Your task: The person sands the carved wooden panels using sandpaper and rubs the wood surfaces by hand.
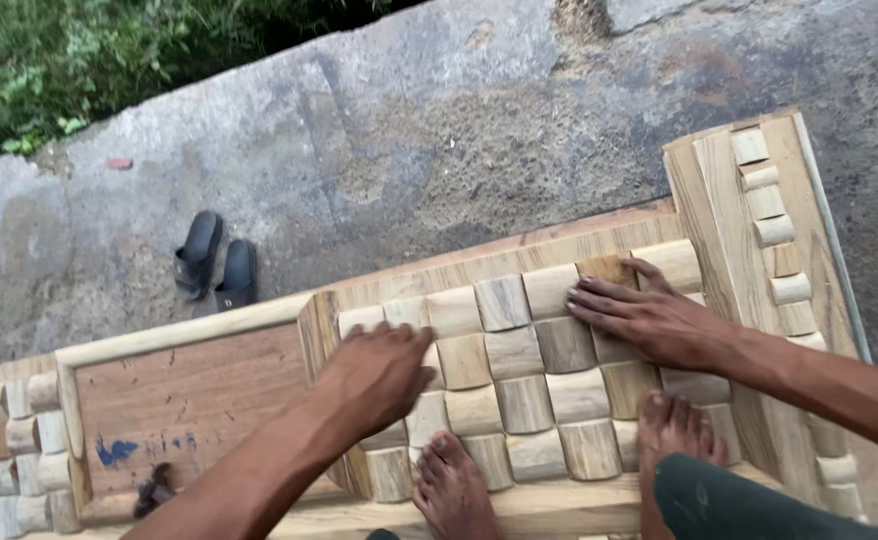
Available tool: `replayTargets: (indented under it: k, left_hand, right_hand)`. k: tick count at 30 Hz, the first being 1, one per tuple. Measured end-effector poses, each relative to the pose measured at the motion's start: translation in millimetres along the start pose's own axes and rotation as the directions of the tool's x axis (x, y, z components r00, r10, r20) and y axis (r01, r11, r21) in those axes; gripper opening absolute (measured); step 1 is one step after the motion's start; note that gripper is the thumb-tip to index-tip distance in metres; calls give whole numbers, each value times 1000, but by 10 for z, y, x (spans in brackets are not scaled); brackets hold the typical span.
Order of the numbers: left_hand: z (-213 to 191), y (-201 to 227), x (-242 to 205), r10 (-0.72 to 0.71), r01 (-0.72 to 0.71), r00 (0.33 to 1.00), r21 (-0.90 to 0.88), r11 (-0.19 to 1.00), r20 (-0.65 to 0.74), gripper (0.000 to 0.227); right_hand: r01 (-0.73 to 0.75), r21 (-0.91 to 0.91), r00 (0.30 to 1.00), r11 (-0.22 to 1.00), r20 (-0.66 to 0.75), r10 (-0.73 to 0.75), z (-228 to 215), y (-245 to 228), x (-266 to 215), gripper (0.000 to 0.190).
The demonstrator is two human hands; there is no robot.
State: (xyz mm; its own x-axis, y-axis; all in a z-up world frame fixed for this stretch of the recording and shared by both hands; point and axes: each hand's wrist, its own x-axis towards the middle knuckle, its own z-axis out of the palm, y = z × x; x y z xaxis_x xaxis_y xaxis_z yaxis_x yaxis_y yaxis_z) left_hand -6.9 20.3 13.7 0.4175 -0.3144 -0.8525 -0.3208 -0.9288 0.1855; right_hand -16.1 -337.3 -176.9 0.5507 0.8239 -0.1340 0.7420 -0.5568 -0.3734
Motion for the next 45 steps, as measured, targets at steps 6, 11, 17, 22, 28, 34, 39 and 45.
replayTargets:
  k: [6, 11, 17, 22, 28, 34, 39, 45]
  left_hand:
    - [508, 162, -411, -69, 62, 982, 43, 997, 176, 38]
    - [783, -28, -854, -100, 73, 992, -276, 958, -82, 48]
    - [749, 97, -966, -307, 326, 902, -16, 945, 303, 46]
    - [872, -95, -1072, -365, 362, 931, -191, 912, 18, 61]
    - [1102, -139, -1244, -361, 359, 932, -213, 909, 32, 56]
    - [1319, -377, -1306, -439, 438, 896, -287, 852, 64, 63]
    - [1097, -366, -1360, -562, 600, 796, -168, 782, 224, 63]
    - [1230, -334, -1331, -536, 582, 812, -251, 774, 232, 65]
  right_hand:
    - [285, -56, 957, 957, 79, -281, -36, 238, 363, 62]
    - [490, -130, 855, 862, -119, -504, -154, 515, 225, 55]
    - [442, -130, 896, 887, 94, -433, -112, 303, 354, 57]
    - [170, 13, 985, 985, 4, -170, -177, 344, 14, 62]
    - [-261, 149, 901, 954, -317, 296, -24, -199, 86, 50]
    - [-209, 150, 977, 966, -15, 213, -352, 14, 281, 48]
    - [-126, -52, 959, 991, 248, 135, -570, 103, 556, 32]
    - [103, -3, 995, 995, 5, -103, -300, 127, 532, 34]
